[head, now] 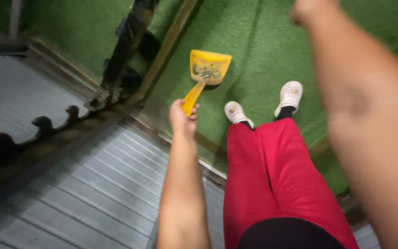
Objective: Sweep dirt and debris into a dustpan on a gym floor.
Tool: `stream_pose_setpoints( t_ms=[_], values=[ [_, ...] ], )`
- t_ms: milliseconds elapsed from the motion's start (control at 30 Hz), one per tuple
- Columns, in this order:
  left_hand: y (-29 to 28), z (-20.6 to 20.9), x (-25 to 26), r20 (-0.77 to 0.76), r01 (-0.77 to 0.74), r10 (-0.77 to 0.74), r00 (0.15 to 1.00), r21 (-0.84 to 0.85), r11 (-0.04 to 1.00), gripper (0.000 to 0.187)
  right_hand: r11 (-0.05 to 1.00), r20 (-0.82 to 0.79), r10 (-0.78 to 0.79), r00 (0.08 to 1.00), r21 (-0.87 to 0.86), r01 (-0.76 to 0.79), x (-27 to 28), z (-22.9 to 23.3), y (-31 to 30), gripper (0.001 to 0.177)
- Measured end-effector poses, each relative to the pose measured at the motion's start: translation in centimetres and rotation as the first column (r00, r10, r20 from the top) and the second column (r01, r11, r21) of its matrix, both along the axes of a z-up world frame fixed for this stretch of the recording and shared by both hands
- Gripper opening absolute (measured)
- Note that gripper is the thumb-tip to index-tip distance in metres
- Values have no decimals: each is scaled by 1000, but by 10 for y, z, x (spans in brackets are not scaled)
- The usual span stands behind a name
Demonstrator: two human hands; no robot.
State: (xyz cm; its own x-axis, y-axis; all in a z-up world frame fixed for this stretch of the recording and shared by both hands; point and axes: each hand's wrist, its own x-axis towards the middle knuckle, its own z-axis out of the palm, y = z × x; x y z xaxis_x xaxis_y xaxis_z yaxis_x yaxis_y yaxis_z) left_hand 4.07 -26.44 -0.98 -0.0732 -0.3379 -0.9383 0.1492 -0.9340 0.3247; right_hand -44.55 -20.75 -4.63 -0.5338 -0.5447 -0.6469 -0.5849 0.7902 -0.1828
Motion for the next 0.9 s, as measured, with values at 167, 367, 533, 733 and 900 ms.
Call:
stream_pose_setpoints(
  t_ms=[167, 367, 533, 733, 900],
  values=[
    [4, 22, -15, 173, 22, -16, 985, -33, 999, 27, 994, -69, 63, 996, -81, -68, 167, -24, 28, 46],
    [0, 19, -8, 170, 12, -11, 985, -8, 1000, 28, 944, 214, 70, 974, 300, -134, 207, 92, 111, 61],
    [6, 11, -9, 150, 0, 5, 989, -31, 1000, 28, 881, -1, 393, 919, 288, -376, 95, 145, 92, 57],
    [7, 21, -16, 182, 43, -37, 983, -26, 999, 29, 982, -45, 105, 993, 162, -97, 67, 59, 35, 49],
    [15, 10, -17, 213, 55, -45, 976, -39, 998, 30, 994, -38, -110, 993, -4, 110, 240, 20, 79, 36]
  ],
)
